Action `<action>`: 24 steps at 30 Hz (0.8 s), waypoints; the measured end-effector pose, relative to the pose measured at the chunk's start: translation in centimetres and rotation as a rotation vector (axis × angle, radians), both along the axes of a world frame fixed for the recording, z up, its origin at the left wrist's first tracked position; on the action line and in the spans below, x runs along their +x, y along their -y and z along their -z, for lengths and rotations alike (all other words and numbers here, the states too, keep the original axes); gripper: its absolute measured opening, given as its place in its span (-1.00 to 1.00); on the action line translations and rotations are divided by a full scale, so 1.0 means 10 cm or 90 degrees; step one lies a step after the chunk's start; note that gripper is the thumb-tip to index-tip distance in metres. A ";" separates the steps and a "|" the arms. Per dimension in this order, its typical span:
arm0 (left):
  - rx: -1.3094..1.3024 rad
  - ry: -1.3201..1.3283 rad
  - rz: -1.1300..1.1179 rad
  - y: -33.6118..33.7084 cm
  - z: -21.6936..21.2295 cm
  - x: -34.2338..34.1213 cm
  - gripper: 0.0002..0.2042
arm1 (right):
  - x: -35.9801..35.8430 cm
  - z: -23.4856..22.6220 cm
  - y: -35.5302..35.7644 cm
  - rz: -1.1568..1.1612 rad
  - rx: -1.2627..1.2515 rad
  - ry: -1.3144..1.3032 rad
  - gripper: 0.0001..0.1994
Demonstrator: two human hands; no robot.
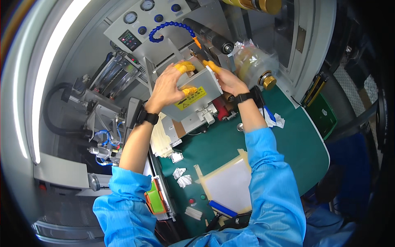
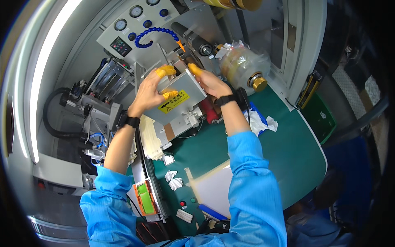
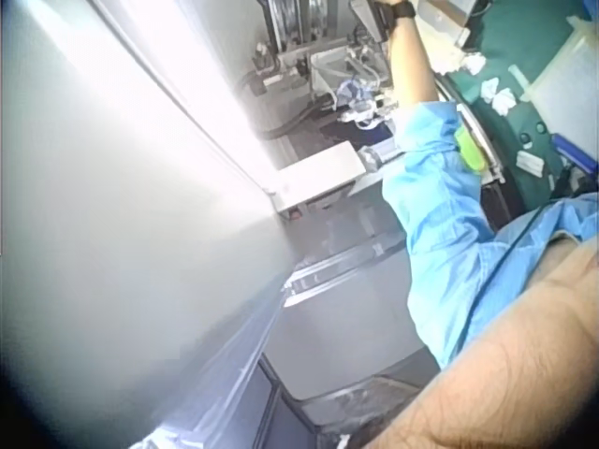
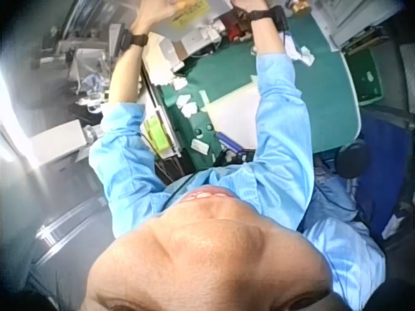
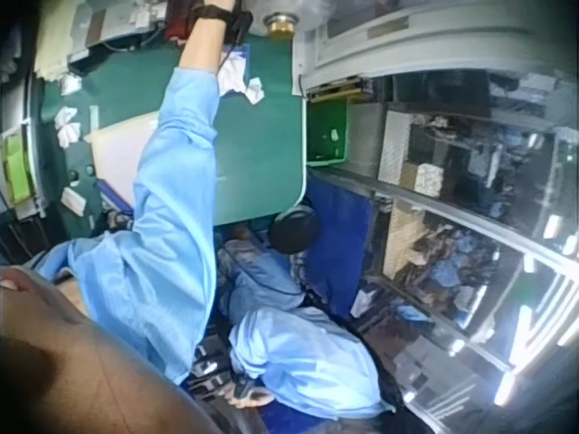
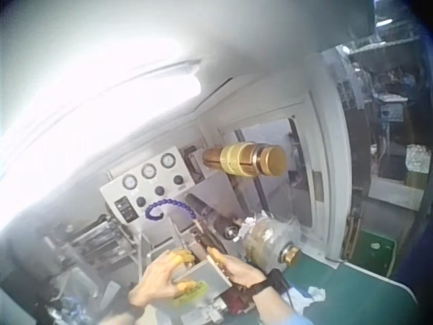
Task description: Assembling and inspecting smartphone components at a workstation using specialized tools.
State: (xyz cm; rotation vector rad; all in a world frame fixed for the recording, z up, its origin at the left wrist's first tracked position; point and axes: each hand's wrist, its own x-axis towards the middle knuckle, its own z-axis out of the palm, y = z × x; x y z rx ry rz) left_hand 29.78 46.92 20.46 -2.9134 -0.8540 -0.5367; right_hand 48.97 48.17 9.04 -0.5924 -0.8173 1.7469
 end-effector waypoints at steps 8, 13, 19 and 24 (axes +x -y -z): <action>0.155 0.286 -0.008 1.02 -0.14 -0.36 -0.47 | 0.19 -0.02 1.68 0.137 0.083 0.093 -0.64; 0.284 0.288 -0.105 2.88 -0.62 -1.36 -0.67 | -0.21 -0.29 2.59 0.019 0.145 0.235 -0.74; 0.400 0.173 -0.646 4.80 -0.80 -2.56 -0.78 | -1.66 -0.31 3.11 -0.400 0.218 0.261 -0.84; 0.414 0.206 -0.916 5.88 -0.59 -3.14 -0.82 | -2.93 0.54 3.85 -0.639 0.195 0.403 -0.82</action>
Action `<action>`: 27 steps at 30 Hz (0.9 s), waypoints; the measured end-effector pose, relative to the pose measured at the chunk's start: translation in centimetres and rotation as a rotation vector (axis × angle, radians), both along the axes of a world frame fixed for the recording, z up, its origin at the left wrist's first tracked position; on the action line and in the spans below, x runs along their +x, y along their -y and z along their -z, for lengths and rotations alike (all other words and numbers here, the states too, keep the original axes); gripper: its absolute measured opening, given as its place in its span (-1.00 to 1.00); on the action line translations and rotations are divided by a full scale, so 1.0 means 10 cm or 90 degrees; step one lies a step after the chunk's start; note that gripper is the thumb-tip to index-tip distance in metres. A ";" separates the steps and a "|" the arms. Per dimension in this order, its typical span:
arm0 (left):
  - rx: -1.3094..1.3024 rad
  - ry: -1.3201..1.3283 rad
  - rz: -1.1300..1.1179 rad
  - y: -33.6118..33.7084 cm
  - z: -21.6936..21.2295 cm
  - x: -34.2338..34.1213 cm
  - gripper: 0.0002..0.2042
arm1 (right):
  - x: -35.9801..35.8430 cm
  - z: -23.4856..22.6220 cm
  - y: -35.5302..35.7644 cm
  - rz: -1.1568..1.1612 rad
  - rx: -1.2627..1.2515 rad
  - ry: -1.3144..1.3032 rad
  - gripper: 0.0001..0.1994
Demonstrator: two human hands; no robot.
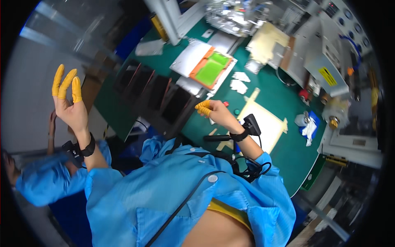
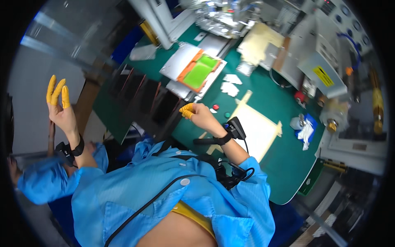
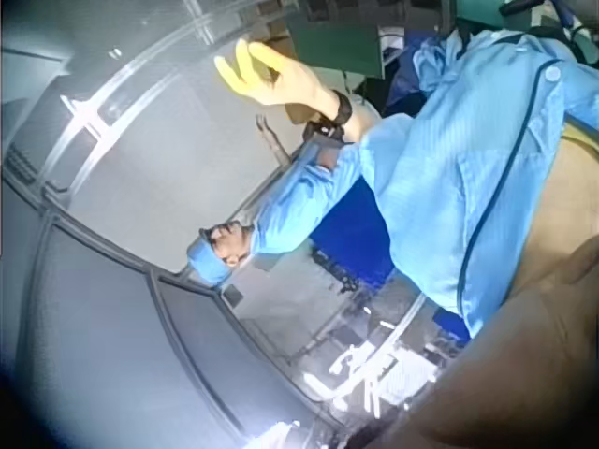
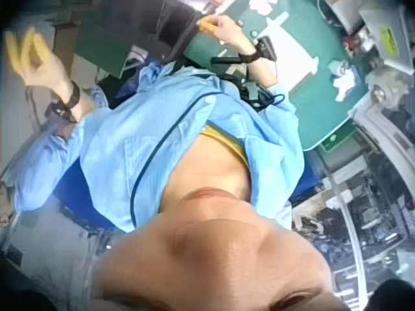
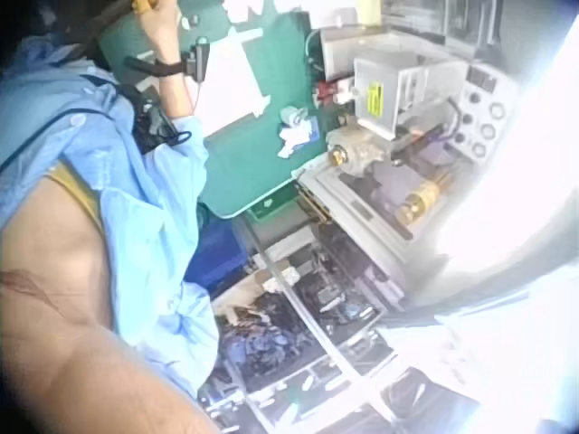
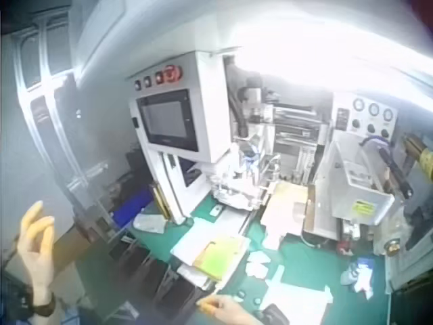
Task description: Assembling and inspecting smartphone components at a workstation using specialized tools.
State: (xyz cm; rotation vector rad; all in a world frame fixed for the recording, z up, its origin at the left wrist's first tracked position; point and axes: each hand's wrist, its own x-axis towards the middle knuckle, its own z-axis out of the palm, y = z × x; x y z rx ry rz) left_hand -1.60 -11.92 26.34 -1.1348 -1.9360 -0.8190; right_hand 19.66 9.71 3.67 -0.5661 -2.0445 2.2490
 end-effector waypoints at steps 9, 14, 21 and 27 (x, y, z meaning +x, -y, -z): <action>0.109 0.331 0.028 0.78 1.07 -1.01 -0.86 | -0.54 0.63 0.88 0.226 0.421 0.322 -0.85; 0.088 0.483 0.145 0.53 1.33 -1.46 -0.85 | -0.75 0.56 1.17 0.379 0.501 0.369 -0.83; 0.130 0.625 0.345 -0.12 1.16 -1.78 -0.85 | -1.00 0.68 1.28 0.520 0.143 0.397 -0.79; 0.084 0.658 0.512 -0.65 1.22 -1.53 -0.85 | -1.11 0.61 1.51 0.459 0.511 0.414 -0.80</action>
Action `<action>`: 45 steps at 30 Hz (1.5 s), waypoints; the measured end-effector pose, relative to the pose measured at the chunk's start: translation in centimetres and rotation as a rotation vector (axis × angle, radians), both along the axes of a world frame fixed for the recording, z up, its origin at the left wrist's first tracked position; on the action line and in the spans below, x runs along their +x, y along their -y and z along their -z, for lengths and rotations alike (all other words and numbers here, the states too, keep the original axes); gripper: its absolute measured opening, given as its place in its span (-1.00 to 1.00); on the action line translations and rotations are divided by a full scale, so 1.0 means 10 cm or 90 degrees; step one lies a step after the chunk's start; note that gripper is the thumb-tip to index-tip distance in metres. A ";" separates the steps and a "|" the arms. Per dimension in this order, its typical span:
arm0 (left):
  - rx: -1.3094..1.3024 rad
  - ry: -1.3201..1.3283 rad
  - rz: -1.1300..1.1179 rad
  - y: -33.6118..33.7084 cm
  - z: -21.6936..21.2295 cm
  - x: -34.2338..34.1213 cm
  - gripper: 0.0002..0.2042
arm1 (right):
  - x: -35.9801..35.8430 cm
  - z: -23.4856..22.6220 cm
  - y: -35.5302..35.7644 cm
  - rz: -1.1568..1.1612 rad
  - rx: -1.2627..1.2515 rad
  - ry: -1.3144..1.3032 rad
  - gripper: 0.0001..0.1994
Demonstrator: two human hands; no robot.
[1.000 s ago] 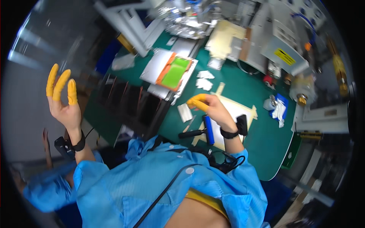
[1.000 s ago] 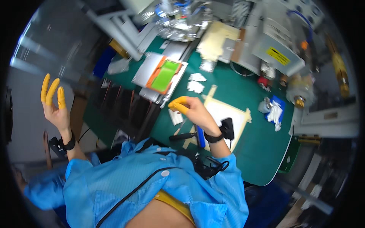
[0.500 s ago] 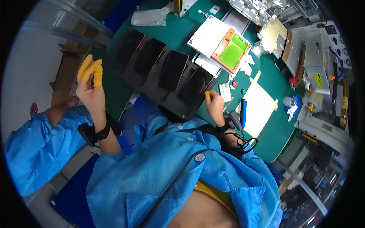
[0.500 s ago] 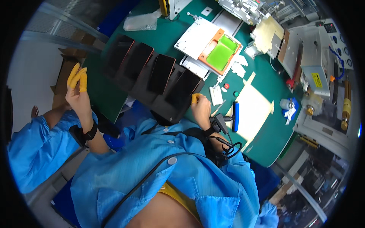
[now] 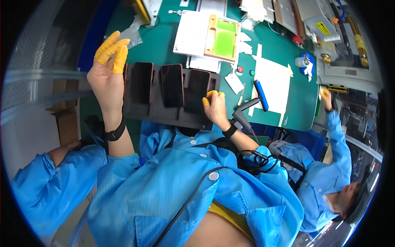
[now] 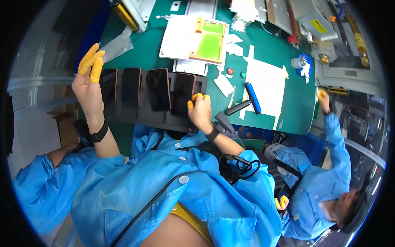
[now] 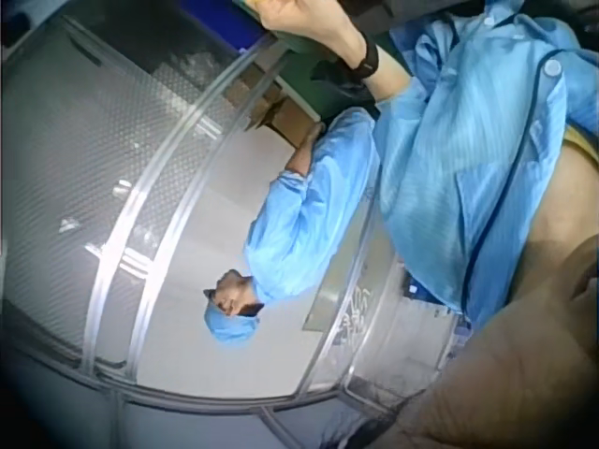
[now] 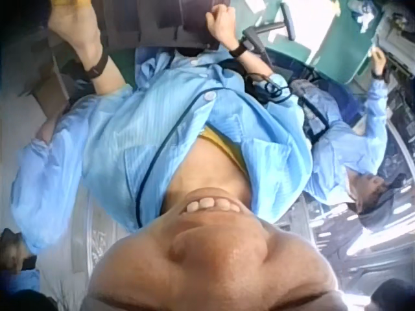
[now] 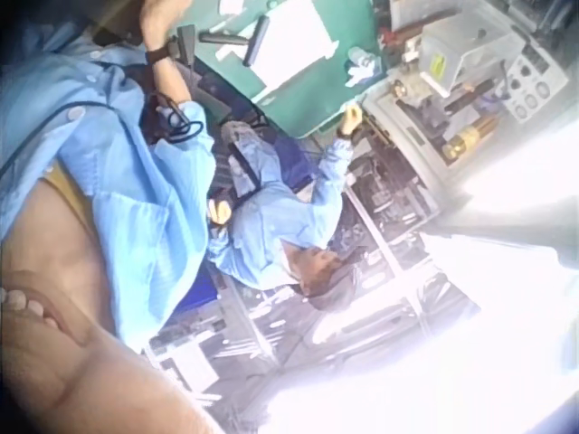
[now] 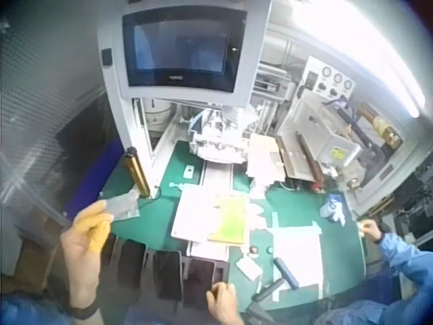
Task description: Assembling and inspecting smartphone components at a workstation using specialized tools.
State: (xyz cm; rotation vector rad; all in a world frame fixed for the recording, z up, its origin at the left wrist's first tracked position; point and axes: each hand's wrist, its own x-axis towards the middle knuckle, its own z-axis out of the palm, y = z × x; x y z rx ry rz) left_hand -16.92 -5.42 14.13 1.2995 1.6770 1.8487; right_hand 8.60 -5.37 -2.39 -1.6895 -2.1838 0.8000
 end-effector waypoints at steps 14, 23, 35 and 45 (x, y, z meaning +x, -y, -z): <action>-0.220 -0.236 0.095 -0.61 0.60 0.59 -0.85 | 0.21 -0.02 -1.69 0.282 0.155 -0.360 -0.81; -0.323 -0.382 0.084 -1.29 1.17 1.22 -0.74 | -0.01 0.21 -1.80 0.257 0.239 -0.120 -0.74; -0.461 -0.511 -0.117 -1.73 1.53 1.76 -0.24 | 2.09 0.27 -0.57 0.284 -0.269 0.294 -0.68; -0.368 -0.441 0.054 -0.70 0.94 1.36 -0.44 | 1.75 0.30 -0.96 0.718 -0.314 -0.647 -0.73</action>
